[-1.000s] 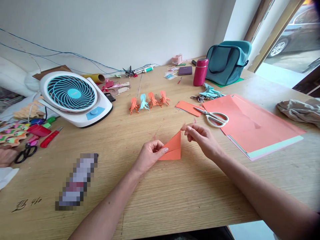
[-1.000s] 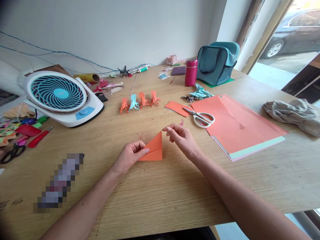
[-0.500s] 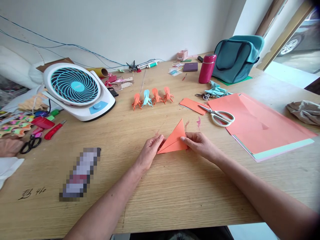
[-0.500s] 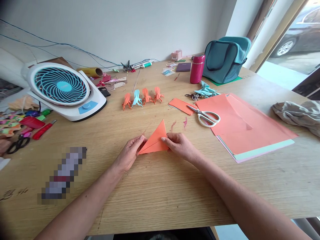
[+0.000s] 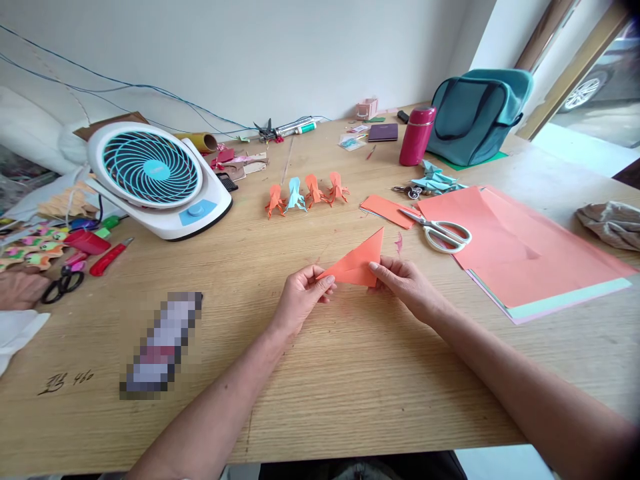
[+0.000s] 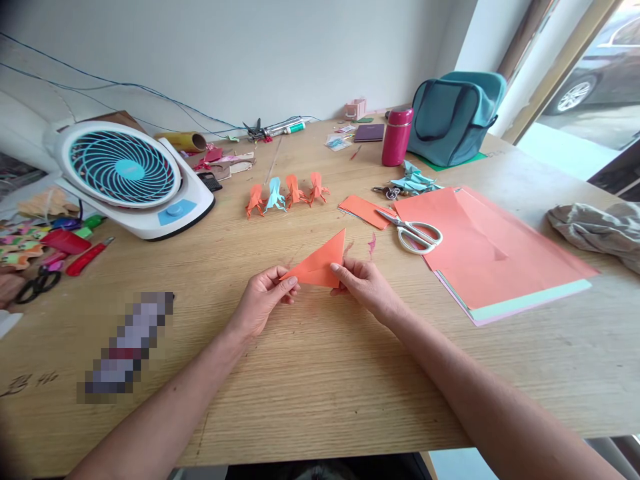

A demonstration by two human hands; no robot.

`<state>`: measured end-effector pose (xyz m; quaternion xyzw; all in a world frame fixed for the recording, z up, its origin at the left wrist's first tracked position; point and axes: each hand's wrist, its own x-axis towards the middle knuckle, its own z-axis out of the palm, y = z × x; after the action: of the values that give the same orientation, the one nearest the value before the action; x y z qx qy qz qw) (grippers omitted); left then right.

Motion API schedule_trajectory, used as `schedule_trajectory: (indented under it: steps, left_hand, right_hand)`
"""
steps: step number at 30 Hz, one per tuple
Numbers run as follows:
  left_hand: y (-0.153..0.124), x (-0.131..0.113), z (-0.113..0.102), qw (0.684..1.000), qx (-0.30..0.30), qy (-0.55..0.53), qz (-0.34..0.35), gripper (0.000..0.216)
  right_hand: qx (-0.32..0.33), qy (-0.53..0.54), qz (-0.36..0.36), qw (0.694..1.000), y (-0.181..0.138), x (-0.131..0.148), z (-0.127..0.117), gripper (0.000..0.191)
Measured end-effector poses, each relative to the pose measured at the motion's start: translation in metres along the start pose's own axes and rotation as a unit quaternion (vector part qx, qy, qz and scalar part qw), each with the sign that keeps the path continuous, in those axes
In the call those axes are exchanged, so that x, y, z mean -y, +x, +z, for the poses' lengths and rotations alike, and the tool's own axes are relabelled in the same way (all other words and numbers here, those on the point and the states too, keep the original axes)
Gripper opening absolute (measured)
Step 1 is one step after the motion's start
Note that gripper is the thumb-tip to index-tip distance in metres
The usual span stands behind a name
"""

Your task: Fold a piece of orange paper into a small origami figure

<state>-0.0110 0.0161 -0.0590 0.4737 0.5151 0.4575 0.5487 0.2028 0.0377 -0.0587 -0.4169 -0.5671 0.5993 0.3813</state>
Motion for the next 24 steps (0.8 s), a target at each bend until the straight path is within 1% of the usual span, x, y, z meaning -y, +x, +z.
schedule_trajectory:
  steps: [6, 10, 14, 19, 24]
  left_hand:
    - [0.0, -0.001, -0.001, 1.0, -0.001, -0.019, 0.007, 0.031]
    - [0.0, 0.0, 0.0, 0.999, -0.006, -0.051, 0.015, 0.031]
    - [0.001, 0.003, 0.0, 0.997, -0.01, -0.075, 0.031, 0.03]
    - [0.001, 0.003, 0.003, 0.995, 0.005, -0.093, 0.039, 0.033]
    - [0.001, 0.004, 0.004, 0.992, 0.015, -0.111, 0.065, 0.031]
  right_hand:
    - [-0.02, -0.011, -0.016, 1.0, 0.001, -0.004, -0.001, 0.048]
    - [-0.003, -0.009, -0.031, 0.999, 0.003, -0.01, -0.001, 0.044]
    - [0.003, 0.011, -0.025, 1.0, 0.001, -0.009, 0.002, 0.042]
    - [0.006, 0.027, -0.037, 0.999, 0.0, -0.011, 0.004, 0.039]
    - [0.04, 0.016, -0.052, 0.998, 0.001, -0.017, 0.004, 0.038]
